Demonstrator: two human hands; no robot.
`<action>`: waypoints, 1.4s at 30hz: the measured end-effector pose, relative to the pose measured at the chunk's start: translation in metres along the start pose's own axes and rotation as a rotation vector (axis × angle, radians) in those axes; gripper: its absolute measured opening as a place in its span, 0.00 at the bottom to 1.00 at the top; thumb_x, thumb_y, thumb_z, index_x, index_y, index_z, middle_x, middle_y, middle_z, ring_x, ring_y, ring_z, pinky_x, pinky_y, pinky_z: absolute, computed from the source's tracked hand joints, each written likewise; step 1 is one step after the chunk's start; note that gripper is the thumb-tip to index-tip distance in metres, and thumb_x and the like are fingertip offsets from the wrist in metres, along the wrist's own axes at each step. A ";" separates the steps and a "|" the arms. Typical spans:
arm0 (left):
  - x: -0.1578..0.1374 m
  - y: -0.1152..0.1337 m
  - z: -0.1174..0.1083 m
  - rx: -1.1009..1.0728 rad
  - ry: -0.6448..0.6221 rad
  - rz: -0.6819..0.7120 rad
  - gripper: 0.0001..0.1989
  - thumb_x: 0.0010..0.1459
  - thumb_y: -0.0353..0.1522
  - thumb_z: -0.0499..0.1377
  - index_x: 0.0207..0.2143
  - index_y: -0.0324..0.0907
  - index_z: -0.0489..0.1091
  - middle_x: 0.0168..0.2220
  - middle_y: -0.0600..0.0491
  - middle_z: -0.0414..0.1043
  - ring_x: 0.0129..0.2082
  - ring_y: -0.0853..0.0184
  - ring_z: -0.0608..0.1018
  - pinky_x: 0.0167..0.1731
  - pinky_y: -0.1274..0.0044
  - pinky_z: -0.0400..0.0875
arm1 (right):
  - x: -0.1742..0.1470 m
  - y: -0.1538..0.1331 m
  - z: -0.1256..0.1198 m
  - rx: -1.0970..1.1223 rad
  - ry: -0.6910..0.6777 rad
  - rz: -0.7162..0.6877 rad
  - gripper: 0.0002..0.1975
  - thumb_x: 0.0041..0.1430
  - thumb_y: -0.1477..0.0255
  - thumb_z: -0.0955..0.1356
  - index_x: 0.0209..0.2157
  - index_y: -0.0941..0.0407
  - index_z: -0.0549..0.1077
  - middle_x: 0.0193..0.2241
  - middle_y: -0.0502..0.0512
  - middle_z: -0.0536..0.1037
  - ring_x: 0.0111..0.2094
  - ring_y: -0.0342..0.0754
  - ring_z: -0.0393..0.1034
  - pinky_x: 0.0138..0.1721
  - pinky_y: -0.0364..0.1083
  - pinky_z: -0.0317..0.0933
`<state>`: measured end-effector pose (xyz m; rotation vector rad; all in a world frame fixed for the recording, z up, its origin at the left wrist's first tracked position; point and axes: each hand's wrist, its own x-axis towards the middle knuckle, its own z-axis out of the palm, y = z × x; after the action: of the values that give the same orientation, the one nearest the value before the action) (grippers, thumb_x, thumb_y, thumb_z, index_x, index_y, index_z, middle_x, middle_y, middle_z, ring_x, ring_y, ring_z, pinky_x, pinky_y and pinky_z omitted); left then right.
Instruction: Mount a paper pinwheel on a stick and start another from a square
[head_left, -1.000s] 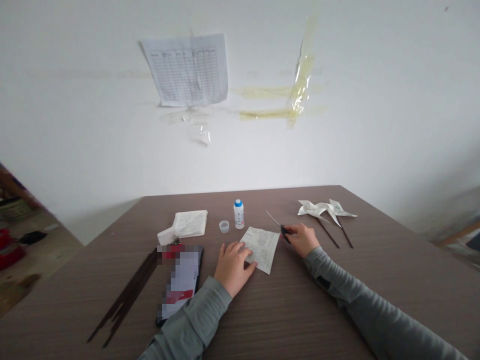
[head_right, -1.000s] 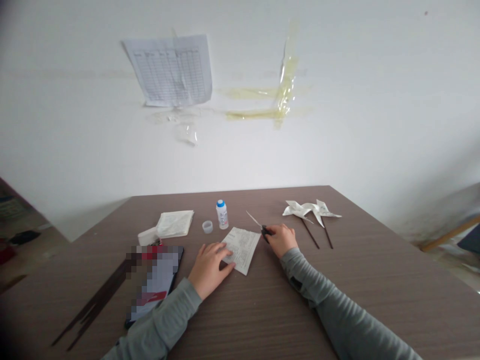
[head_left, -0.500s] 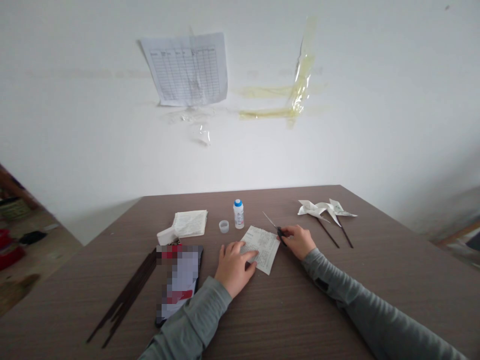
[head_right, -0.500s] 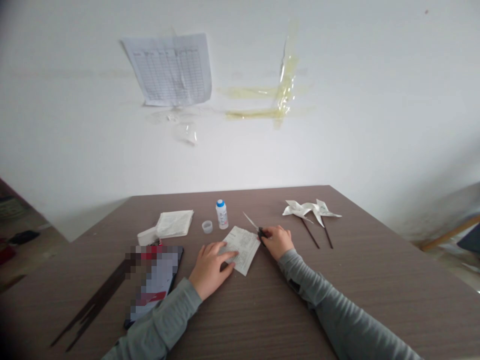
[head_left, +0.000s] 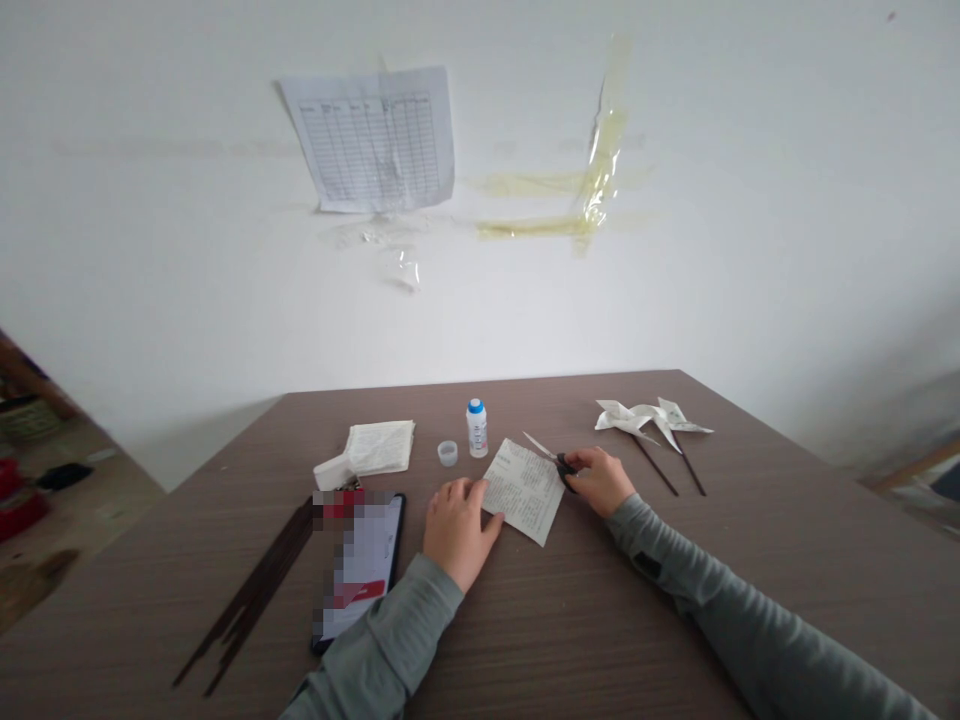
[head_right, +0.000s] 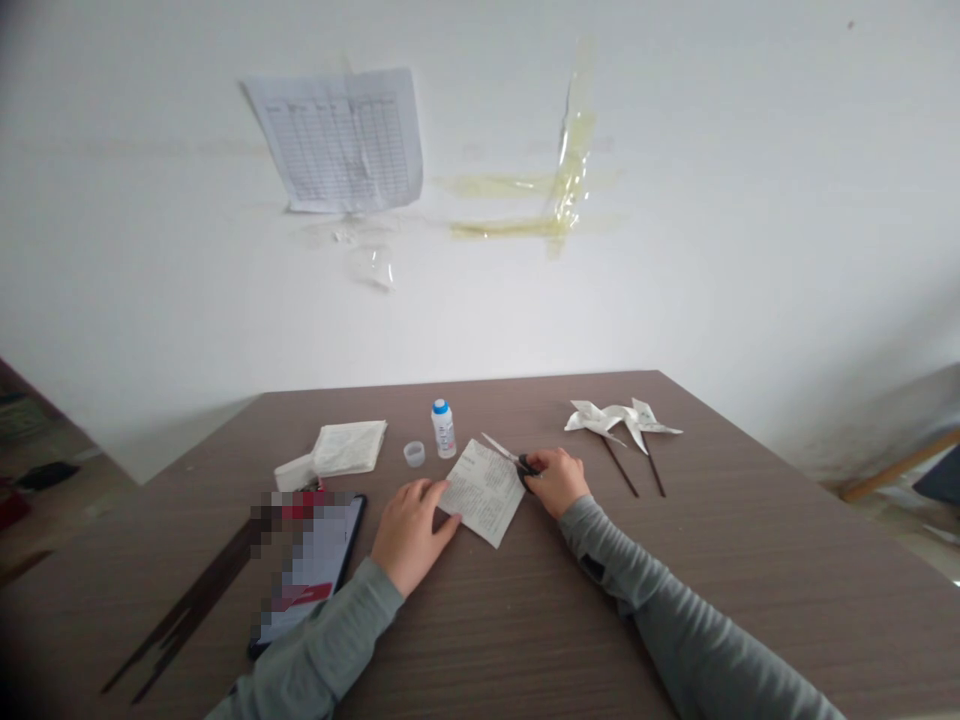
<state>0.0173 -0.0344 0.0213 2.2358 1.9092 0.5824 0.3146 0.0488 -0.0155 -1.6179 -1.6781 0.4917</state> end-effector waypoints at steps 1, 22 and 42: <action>0.000 -0.004 0.000 0.024 0.015 -0.028 0.20 0.77 0.36 0.73 0.67 0.44 0.91 0.68 0.34 0.90 0.73 0.36 0.87 0.75 0.48 0.84 | 0.002 0.003 0.000 0.031 0.019 0.007 0.10 0.56 0.73 0.82 0.41 0.50 0.95 0.41 0.59 0.96 0.50 0.67 0.94 0.66 0.66 0.83; 0.013 0.007 0.018 -0.976 0.017 -0.332 0.05 0.69 0.31 0.82 0.44 0.44 0.91 0.50 0.43 0.98 0.52 0.51 0.98 0.51 0.65 0.97 | -0.002 -0.008 0.000 0.491 0.084 0.081 0.16 0.47 0.58 0.87 0.35 0.51 0.92 0.37 0.63 0.96 0.47 0.69 0.94 0.49 0.61 0.91; 0.015 0.032 0.014 -1.318 -0.002 -0.547 0.17 0.53 0.17 0.86 0.29 0.40 0.84 0.30 0.52 0.86 0.28 0.66 0.89 0.26 0.81 0.83 | -0.004 -0.024 -0.002 0.669 0.071 0.140 0.39 0.29 0.38 0.95 0.31 0.52 0.88 0.31 0.61 0.93 0.34 0.62 0.89 0.37 0.57 0.86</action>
<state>0.0533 -0.0237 0.0231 0.8498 1.2996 1.2099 0.2996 0.0413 0.0023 -1.2316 -1.1690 0.9373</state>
